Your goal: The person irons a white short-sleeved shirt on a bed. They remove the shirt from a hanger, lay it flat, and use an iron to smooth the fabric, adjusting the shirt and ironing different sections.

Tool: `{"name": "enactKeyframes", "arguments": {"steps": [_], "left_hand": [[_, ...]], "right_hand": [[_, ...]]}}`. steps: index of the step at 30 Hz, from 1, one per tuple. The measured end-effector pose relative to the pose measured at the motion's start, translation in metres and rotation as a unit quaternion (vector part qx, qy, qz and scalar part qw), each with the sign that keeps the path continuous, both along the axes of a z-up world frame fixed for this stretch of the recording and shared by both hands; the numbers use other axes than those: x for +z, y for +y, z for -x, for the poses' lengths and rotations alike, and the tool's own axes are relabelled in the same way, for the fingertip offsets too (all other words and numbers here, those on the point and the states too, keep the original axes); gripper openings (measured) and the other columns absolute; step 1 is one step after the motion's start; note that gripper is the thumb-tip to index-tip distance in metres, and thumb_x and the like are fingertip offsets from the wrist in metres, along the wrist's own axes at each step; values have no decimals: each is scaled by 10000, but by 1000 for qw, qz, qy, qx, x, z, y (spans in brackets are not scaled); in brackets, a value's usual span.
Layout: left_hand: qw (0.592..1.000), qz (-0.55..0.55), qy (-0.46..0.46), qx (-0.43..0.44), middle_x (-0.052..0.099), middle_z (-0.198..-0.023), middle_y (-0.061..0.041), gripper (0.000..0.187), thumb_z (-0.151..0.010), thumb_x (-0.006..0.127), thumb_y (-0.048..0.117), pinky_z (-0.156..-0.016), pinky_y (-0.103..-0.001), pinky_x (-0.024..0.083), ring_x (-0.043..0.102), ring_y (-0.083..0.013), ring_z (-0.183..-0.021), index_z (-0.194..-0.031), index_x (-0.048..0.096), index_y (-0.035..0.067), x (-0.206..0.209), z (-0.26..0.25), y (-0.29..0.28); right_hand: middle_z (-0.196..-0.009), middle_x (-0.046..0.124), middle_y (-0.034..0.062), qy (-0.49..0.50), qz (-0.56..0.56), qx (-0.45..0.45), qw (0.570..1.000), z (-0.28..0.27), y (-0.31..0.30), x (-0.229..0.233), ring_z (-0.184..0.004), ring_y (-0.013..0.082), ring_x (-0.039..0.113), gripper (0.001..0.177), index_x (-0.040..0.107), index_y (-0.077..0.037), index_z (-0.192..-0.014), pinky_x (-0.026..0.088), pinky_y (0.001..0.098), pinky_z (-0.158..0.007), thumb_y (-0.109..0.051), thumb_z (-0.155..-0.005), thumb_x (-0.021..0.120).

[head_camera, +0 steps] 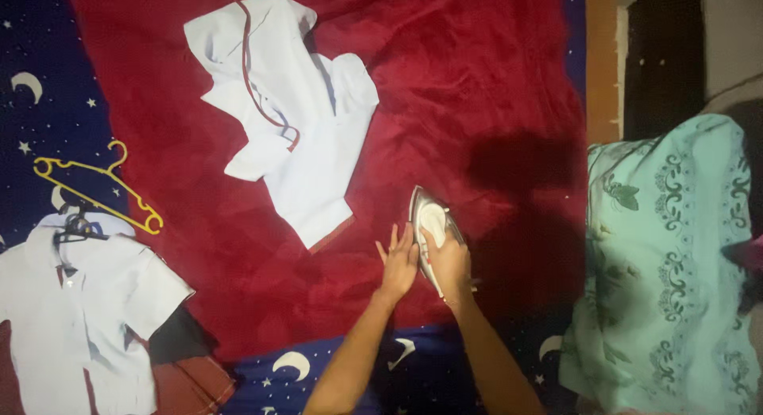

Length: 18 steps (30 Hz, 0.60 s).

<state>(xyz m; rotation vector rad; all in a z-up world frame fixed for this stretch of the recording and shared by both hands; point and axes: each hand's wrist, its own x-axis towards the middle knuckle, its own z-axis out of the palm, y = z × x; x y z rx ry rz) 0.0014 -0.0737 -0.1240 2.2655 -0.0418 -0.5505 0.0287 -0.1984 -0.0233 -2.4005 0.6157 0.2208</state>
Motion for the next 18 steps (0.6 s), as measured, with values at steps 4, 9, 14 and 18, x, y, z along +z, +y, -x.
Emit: {"name": "enactKeyframes", "arguments": {"steps": [4,9,14,18], "left_hand": [[998,44,1,52,319,-1675,-58,618,-1037,440,312,-1188,-679,-109,147,-324,-1590,-1604,315,99,-21,4,-7],[997,36,32,63,321,-1671,-58,596,-1037,447,308,-1178,-691,-81,148,-323,-1577,-1586,341,104,-12,-6,-9],[993,21,54,103,388,-1632,-61,592,-1036,435,316,-1172,-727,-7,184,-315,-1570,-1579,356,93,13,-24,-16],[990,2,72,124,425,-1609,-61,555,-1050,418,347,-1181,-715,103,221,-317,-1555,-1549,409,104,27,-45,-15]], "right_hand": [[-869,690,335,44,-2,-5,999,-11,0,6,-835,511,693,633,692,15,-1189,556,576,-739,-556,-927,619],[-850,697,329,68,-12,-11,998,-22,4,13,-822,507,699,622,700,10,-1142,561,582,-733,-569,-937,609],[-873,696,345,99,-7,-11,995,-49,10,19,-858,512,694,632,691,0,-1175,555,581,-761,-574,-925,610],[-972,705,326,46,-14,4,999,-71,13,16,-885,494,709,664,657,27,-1232,571,554,-757,-566,-940,600]]}}
